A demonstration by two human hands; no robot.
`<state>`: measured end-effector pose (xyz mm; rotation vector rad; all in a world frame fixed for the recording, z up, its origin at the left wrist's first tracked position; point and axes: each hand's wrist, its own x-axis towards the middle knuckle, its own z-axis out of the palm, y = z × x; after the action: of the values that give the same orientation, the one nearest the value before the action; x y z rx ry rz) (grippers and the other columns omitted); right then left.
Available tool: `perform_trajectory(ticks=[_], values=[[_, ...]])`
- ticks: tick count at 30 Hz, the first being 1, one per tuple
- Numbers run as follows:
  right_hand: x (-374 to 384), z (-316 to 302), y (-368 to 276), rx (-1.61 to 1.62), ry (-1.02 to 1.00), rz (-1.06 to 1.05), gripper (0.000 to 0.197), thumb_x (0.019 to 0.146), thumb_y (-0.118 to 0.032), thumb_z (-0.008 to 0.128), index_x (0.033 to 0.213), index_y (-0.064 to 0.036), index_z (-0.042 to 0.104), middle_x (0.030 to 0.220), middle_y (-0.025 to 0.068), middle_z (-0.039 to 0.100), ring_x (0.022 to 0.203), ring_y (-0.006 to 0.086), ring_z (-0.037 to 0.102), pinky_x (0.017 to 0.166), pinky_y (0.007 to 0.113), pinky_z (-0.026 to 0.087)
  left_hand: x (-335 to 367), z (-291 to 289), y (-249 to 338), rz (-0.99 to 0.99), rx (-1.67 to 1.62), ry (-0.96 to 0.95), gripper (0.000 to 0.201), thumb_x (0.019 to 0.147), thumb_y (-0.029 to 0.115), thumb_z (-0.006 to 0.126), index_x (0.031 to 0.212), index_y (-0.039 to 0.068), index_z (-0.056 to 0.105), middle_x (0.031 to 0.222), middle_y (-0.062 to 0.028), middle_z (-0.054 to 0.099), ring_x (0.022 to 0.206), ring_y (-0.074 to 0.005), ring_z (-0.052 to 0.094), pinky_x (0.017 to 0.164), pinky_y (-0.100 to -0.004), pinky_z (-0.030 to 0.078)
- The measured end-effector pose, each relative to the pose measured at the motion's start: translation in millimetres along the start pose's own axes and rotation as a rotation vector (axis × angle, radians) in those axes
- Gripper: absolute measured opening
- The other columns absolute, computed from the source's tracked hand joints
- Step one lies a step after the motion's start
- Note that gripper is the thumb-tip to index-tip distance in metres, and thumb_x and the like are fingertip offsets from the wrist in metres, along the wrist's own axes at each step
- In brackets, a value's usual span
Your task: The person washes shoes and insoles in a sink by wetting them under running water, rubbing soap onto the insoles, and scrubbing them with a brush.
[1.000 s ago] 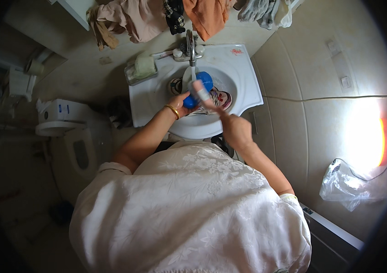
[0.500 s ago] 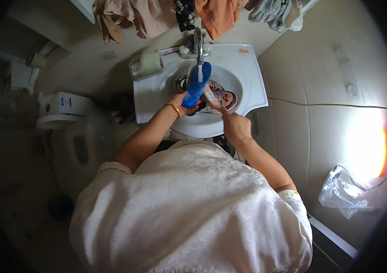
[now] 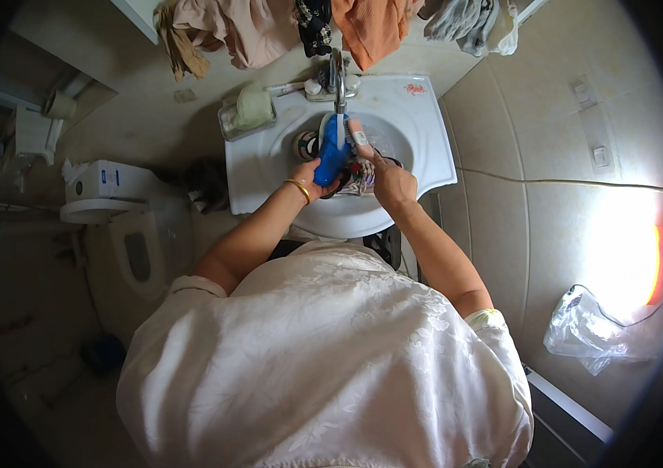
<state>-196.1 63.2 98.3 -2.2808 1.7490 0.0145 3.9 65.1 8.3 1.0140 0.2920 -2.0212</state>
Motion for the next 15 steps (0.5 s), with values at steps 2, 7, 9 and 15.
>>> perform_trajectory(ticks=[2,7,9,15], values=[[-11.1,-17.9,-15.1,-0.104,-0.169,-0.061,0.036,0.09,-0.015,0.034,0.124,-0.0128,0.043,0.075,0.0151,0.063,0.067,0.0307,0.063,0.053,0.042,0.048,3.5,-5.5,4.3,-0.03,0.019,0.027,0.031,0.092,0.028,0.041,0.115,0.007,0.042,0.105,-0.0145,0.053,0.089,-0.0287,0.056,0.066,-0.0409,0.052],[-33.1,-40.7,-33.5,-0.09,-0.166,-0.17,0.035,0.087,-0.012,0.038,0.121,-0.0137,0.045,0.075,0.0151,0.063,0.068,0.0317,0.063,0.056,0.042,0.049,-8.1,-2.3,-3.3,0.174,0.35,0.108,0.025,0.091,0.024,0.044,0.111,0.01,0.046,0.095,-0.009,0.057,0.082,-0.0229,0.057,0.058,-0.0327,0.049],[8.8,-2.3,-10.7,-0.038,0.079,-0.104,0.03,0.086,-0.011,0.039,0.114,-0.0123,0.049,0.077,0.0151,0.064,0.07,0.0316,0.063,0.059,0.041,0.049,-12.6,7.7,-3.1,0.215,0.484,0.126,0.021,0.089,0.022,0.049,0.108,0.014,0.048,0.093,-0.0072,0.057,0.079,-0.0207,0.058,0.054,-0.0324,0.048],[-24.8,-30.4,-31.1,-0.111,-0.168,-0.147,0.036,0.088,-0.012,0.035,0.123,-0.0117,0.044,0.077,0.0154,0.063,0.071,0.0307,0.063,0.057,0.041,0.05,-11.8,-1.5,-1.2,0.28,0.518,0.178,0.02,0.087,0.022,0.052,0.104,0.013,0.049,0.091,-0.0063,0.057,0.073,-0.0196,0.058,0.051,-0.0318,0.048]])
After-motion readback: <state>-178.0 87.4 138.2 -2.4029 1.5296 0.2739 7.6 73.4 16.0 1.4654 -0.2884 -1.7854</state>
